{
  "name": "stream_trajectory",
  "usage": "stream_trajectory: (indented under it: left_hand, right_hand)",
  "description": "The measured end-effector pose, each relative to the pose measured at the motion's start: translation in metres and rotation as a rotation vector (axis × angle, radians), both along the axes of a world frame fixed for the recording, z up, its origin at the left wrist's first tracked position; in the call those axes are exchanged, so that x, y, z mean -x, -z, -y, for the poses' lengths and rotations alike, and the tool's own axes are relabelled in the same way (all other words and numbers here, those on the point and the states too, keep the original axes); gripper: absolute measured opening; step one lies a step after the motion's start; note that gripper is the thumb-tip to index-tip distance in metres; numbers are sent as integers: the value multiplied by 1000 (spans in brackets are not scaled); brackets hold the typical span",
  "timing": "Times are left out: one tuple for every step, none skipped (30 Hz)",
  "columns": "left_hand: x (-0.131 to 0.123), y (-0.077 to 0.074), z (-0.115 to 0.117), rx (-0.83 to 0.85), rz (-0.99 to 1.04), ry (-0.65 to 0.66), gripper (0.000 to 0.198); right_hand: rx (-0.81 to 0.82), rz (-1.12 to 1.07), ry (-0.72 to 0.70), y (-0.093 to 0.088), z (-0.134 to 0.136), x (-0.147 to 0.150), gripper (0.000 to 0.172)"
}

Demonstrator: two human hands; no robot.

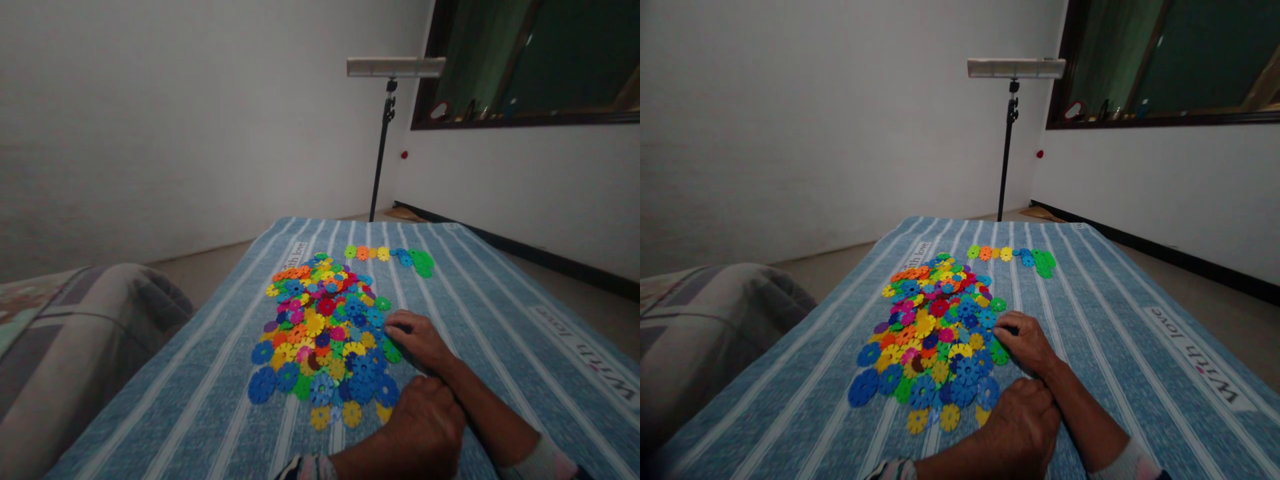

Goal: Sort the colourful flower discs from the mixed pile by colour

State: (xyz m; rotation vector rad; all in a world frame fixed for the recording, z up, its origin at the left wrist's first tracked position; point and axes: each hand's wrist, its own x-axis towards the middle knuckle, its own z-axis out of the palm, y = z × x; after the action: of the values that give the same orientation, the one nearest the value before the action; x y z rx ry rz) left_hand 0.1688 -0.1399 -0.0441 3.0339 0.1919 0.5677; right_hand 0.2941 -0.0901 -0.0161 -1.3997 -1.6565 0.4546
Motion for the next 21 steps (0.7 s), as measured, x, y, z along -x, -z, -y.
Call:
stream_trajectory:
  left_hand:
    - [0, 1, 0, 5, -1, 0, 19]
    - [-1, 1, -1, 11, -3, 1, 19]
    - [-1, 0, -1, 19, 0, 3, 20]
    - [-1, 0, -2, 30, 6, 7, 21]
    - [-1, -1, -3, 40, 14, 10, 22]
    - [0, -2, -3, 47, 21, 8, 22]
    - [0, -2, -4, 49, 27, 5, 23]
    - [-1, -2, -5, 46, 33, 1, 22]
    - [-1, -1, -5, 41, 40, -6, 22]
    - [-2, 0, -6, 34, 50, -15, 21]
    - [-3, 2, -7, 28, 62, -24, 20]
    - [-5, 5, -8, 22, 75, -30, 20]
    - [-7, 8, -9, 18, 85, -34, 20]
    - [-9, 12, -10, 12, 93, -38, 20]
    - [-11, 16, -11, 3, 100, -42, 20]
    - [-13, 20, -11, -8, 109, -44, 21]
    - [-14, 22, -12, -19, 121, -46, 21]
    - [-15, 24, -13, -31, 140, -49, 21]
    - [-16, 25, -14, -36, 162, -48, 20]
    - [-16, 25, -15, -39, 188, -45, 18]
    - [-16, 24, -16, -39, 217, -39, 17]
  right_hand:
    - [5, -6, 13, 0, -1, 0, 17]
    - [5, -4, 32, -1, -3, 1, 18]
    - [4, 9, 52, -1, -6, 1, 19]
    - [1, 32, 69, -2, -10, 1, 19]
    - [-2, 65, 80, -3, -15, 1, 19]
    - [-3, 106, 87, -4, -21, 1, 20]
    - [-3, 153, 91, -5, -27, 1, 20]
    - [0, 203, 95, -7, -33, 1, 21]
    - [5, 257, 102, -8, -40, 2, 22]
    - [16, 314, 111, -9, -46, 3, 23]
    - [31, 371, 121, -10, -51, 4, 24]
    - [48, 423, 134, -11, -56, 6, 24]
    - [65, 470, 145, -12, -60, 8, 23]
    - [78, 515, 152, -12, -63, 9, 22]
    - [87, 555, 153, -13, -65, 11, 21]
    - [91, 587, 150, -15, -67, 12, 21]
    - [93, 611, 143, -16, -68, 13, 22]
    - [97, 623, 134, -18, -69, 14, 22]
    - [103, 628, 125, -19, -69, 14, 22]
    - [109, 624, 115, -21, -70, 13, 21]
    - [116, 611, 104, -23, -70, 13, 19]
